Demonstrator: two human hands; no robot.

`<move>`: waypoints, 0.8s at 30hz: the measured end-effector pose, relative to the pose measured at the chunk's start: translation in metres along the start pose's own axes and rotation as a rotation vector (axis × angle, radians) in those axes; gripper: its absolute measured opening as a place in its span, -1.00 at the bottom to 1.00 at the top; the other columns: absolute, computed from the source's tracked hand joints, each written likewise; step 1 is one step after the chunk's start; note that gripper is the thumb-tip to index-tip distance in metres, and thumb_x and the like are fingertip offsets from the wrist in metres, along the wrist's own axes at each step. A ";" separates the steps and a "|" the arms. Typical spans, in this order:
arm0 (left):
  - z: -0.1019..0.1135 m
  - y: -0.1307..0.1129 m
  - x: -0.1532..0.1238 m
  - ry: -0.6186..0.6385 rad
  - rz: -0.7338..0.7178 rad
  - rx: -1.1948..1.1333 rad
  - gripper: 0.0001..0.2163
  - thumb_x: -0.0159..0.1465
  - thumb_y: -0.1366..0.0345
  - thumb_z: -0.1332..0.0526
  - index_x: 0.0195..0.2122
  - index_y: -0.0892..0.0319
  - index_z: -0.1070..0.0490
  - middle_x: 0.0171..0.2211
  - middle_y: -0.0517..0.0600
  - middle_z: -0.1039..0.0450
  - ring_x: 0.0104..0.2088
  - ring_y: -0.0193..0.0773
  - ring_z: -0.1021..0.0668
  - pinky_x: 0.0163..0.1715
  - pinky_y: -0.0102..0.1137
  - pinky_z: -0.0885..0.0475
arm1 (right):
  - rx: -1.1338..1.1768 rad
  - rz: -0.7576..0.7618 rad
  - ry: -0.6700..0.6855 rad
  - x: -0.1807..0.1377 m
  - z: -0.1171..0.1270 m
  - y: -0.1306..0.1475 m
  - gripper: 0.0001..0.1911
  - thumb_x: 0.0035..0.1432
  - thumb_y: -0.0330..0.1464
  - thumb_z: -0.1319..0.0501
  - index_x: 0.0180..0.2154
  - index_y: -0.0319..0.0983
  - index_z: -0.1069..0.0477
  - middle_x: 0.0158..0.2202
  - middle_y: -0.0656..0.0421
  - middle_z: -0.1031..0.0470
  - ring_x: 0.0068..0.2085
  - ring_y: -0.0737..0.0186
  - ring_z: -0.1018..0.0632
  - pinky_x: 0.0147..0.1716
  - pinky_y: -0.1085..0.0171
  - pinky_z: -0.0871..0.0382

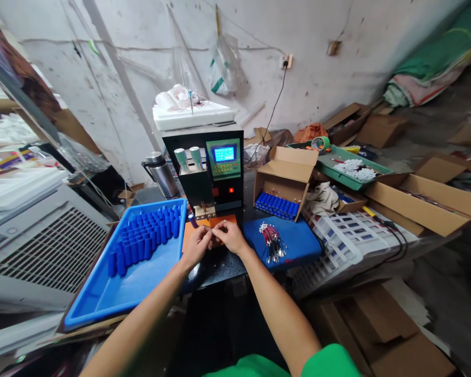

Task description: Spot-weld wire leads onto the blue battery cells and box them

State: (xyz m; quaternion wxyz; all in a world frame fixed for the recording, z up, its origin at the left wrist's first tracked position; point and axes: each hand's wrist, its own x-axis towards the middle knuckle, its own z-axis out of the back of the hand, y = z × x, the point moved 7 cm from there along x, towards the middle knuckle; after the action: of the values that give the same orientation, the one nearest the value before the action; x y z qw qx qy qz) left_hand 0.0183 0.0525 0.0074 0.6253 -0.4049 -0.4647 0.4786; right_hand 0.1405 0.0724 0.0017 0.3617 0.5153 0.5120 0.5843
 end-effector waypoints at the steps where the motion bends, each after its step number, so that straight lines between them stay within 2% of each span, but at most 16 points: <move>1: -0.001 0.001 -0.001 0.005 0.014 -0.002 -0.73 0.25 0.06 -0.13 -0.43 0.16 -0.23 -0.62 -0.14 -0.33 -0.62 -0.39 -0.38 -0.57 -0.47 -0.29 | -0.006 -0.011 0.001 0.000 0.001 -0.002 -0.75 -0.01 -0.18 -0.29 -0.45 -0.23 -0.41 -0.52 0.22 -0.42 -0.49 0.28 -0.43 -0.46 0.31 -0.32; 3: 0.001 0.000 -0.004 -0.013 0.026 0.016 -0.73 0.25 0.06 -0.13 -0.43 0.16 -0.25 -0.59 -0.12 -0.36 -0.60 -0.36 -0.40 -0.55 -0.45 -0.31 | -0.016 -0.017 -0.021 0.001 0.004 -0.005 -0.76 -0.04 -0.18 -0.31 -0.47 -0.24 -0.43 -0.51 0.21 -0.44 -0.48 0.27 -0.43 -0.45 0.31 -0.32; 5: 0.011 -0.007 -0.007 -0.112 -0.008 0.078 -0.73 0.25 0.08 -0.14 -0.47 0.15 -0.25 -0.59 -0.11 -0.35 -0.58 -0.35 -0.40 -0.53 -0.44 -0.31 | 0.015 -0.024 -0.080 0.001 0.009 -0.009 -0.77 -0.07 -0.19 -0.31 -0.49 -0.24 -0.44 -0.53 0.21 -0.44 -0.49 0.29 -0.41 -0.46 0.32 -0.30; 9: 0.055 -0.025 -0.015 -0.548 -0.101 0.212 -0.78 0.23 0.17 -0.17 -0.48 0.12 -0.18 -0.55 -0.13 -0.25 -0.51 -0.35 -0.34 -0.45 -0.44 -0.29 | 0.193 -0.092 -0.186 0.001 0.014 -0.017 -0.77 -0.10 -0.20 -0.30 -0.51 -0.23 -0.40 -0.59 0.25 -0.40 -0.56 0.33 -0.36 -0.54 0.35 -0.24; 11: 0.071 -0.023 -0.011 -0.654 -0.070 0.251 -0.82 0.15 0.21 -0.24 -0.35 0.12 -0.25 -0.42 -0.09 -0.31 -0.43 -0.33 -0.38 -0.38 -0.42 -0.32 | 0.242 -0.108 -0.207 0.002 0.013 -0.018 -0.77 -0.12 -0.20 -0.31 -0.52 -0.23 -0.39 -0.60 0.25 -0.39 -0.57 0.34 -0.35 -0.56 0.35 -0.22; 12: 0.076 -0.018 -0.005 -0.648 -0.040 0.269 -0.76 0.09 0.23 -0.28 -0.27 0.13 -0.28 -0.33 -0.06 -0.35 -0.38 -0.30 -0.41 -0.32 -0.40 -0.34 | 0.254 -0.110 -0.216 0.002 0.013 -0.018 -0.77 -0.13 -0.20 -0.31 -0.52 -0.23 -0.38 -0.60 0.25 -0.39 -0.57 0.34 -0.35 -0.56 0.35 -0.21; 14: 0.078 -0.008 0.010 -0.559 0.010 0.286 -0.64 0.03 0.25 -0.32 -0.14 0.16 -0.32 -0.21 0.02 -0.41 -0.28 -0.24 -0.46 -0.23 -0.35 -0.36 | 0.264 -0.113 -0.230 0.002 0.013 -0.016 -0.76 -0.13 -0.20 -0.32 -0.53 -0.22 -0.37 -0.61 0.25 -0.39 -0.58 0.34 -0.35 -0.57 0.35 -0.20; 16: 0.073 0.000 0.022 -0.441 0.043 0.277 -0.68 0.06 0.22 -0.29 -0.16 0.19 -0.37 -0.24 0.04 -0.47 -0.26 -0.19 -0.49 -0.20 -0.33 -0.36 | 0.278 -0.112 -0.245 0.002 0.014 -0.015 -0.76 -0.14 -0.21 -0.33 -0.53 -0.23 -0.37 -0.61 0.26 -0.39 -0.58 0.34 -0.35 -0.56 0.35 -0.20; 20: 0.047 0.003 0.030 -0.222 0.043 0.257 -0.81 0.12 0.18 -0.22 -0.35 0.20 -0.43 -0.47 -0.04 -0.46 -0.40 -0.22 -0.48 -0.31 -0.37 -0.36 | 0.303 -0.095 -0.265 0.002 0.016 -0.012 -0.77 -0.11 -0.22 -0.31 -0.52 -0.24 -0.38 -0.60 0.26 -0.39 -0.57 0.35 -0.36 -0.54 0.35 -0.22; 24: 0.014 0.002 0.024 -0.022 -0.001 0.112 -0.77 0.14 0.14 -0.22 -0.31 0.21 -0.44 -0.39 -0.03 -0.51 -0.34 -0.23 -0.52 -0.28 -0.38 -0.40 | 0.328 -0.088 -0.290 0.003 0.018 -0.014 -0.76 -0.10 -0.21 -0.31 -0.51 -0.24 -0.37 -0.61 0.26 -0.39 -0.56 0.35 -0.37 -0.53 0.35 -0.23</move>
State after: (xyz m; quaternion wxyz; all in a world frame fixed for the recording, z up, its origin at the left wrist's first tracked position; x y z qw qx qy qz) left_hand 0.0067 0.0767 0.0135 0.6421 -0.3641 -0.4441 0.5079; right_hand 0.1562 0.0822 -0.0118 0.3680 0.6230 0.5649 0.3966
